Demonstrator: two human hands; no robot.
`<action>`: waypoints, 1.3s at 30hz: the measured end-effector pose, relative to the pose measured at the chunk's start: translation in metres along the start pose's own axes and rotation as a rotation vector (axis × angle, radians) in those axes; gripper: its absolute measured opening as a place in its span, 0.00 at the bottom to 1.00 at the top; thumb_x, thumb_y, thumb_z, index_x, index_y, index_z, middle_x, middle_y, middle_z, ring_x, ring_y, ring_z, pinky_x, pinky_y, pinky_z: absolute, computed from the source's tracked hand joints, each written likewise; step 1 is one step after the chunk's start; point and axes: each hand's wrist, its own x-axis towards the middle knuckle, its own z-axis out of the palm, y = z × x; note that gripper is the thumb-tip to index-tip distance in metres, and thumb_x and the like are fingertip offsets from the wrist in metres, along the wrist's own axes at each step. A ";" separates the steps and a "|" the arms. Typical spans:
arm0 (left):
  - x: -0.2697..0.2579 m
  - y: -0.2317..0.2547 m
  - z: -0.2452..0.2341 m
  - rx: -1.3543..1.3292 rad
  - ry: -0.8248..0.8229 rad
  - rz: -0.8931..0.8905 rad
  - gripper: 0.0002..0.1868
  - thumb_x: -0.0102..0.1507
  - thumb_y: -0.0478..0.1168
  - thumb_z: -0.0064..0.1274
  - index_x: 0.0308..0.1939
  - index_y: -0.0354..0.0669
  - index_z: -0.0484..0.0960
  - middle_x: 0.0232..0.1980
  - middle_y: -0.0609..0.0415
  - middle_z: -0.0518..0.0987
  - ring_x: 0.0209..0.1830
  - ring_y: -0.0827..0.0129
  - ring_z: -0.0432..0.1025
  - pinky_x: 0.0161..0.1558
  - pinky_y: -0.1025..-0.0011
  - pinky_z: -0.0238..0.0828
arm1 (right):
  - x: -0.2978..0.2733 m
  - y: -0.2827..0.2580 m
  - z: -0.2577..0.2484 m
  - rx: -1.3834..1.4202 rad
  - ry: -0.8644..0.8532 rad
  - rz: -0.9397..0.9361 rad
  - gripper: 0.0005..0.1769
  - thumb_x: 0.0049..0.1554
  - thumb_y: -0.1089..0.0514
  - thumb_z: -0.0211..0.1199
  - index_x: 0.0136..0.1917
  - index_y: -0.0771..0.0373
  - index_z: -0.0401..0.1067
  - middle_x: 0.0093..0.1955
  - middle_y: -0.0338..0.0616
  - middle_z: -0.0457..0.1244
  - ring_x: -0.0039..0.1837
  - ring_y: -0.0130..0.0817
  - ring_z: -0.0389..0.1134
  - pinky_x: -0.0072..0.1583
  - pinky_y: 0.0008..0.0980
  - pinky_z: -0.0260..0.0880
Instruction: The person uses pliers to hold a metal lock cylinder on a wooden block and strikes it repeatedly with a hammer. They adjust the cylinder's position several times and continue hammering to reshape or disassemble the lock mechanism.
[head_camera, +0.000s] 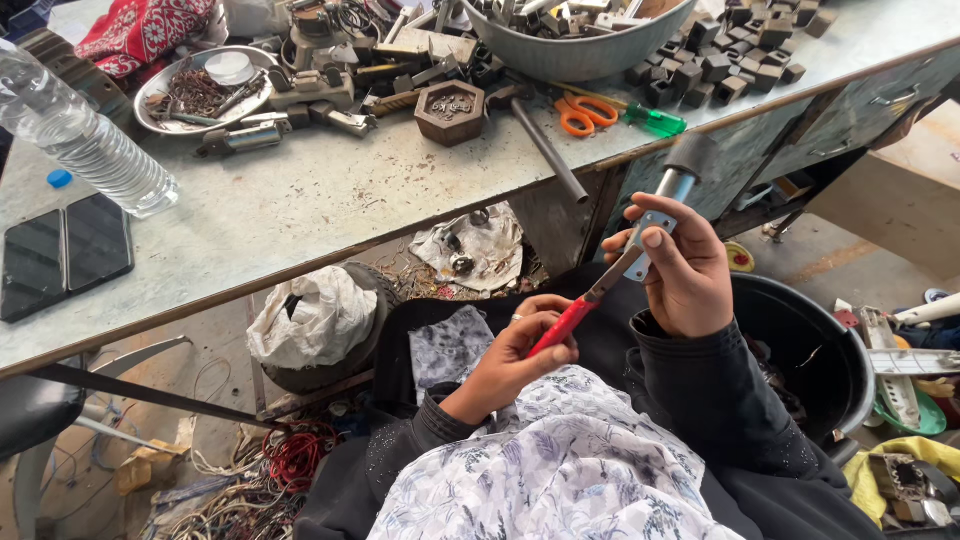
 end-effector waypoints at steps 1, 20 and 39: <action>0.001 -0.003 -0.001 0.039 0.035 0.004 0.12 0.73 0.41 0.56 0.54 0.34 0.80 0.68 0.49 0.64 0.67 0.71 0.65 0.66 0.69 0.70 | 0.001 0.000 0.000 -0.008 0.005 -0.020 0.20 0.68 0.64 0.57 0.72 0.72 0.65 0.64 0.52 0.63 0.59 0.44 0.73 0.60 0.41 0.77; 0.009 -0.011 0.007 -0.287 0.115 -0.197 0.19 0.73 0.41 0.49 0.64 0.33 0.74 0.63 0.54 0.64 0.67 0.67 0.69 0.68 0.61 0.73 | 0.006 0.005 -0.003 -0.336 0.067 -0.302 0.20 0.67 0.65 0.63 0.71 0.71 0.67 0.64 0.43 0.57 0.59 0.39 0.72 0.59 0.36 0.77; 0.009 -0.006 0.009 -0.357 0.101 -0.193 0.18 0.76 0.43 0.43 0.65 0.37 0.71 0.64 0.50 0.69 0.68 0.65 0.70 0.68 0.58 0.73 | -0.003 -0.018 0.000 -0.414 -0.049 -0.161 0.26 0.67 0.67 0.57 0.77 0.70 0.61 0.70 0.43 0.54 0.69 0.42 0.69 0.68 0.35 0.72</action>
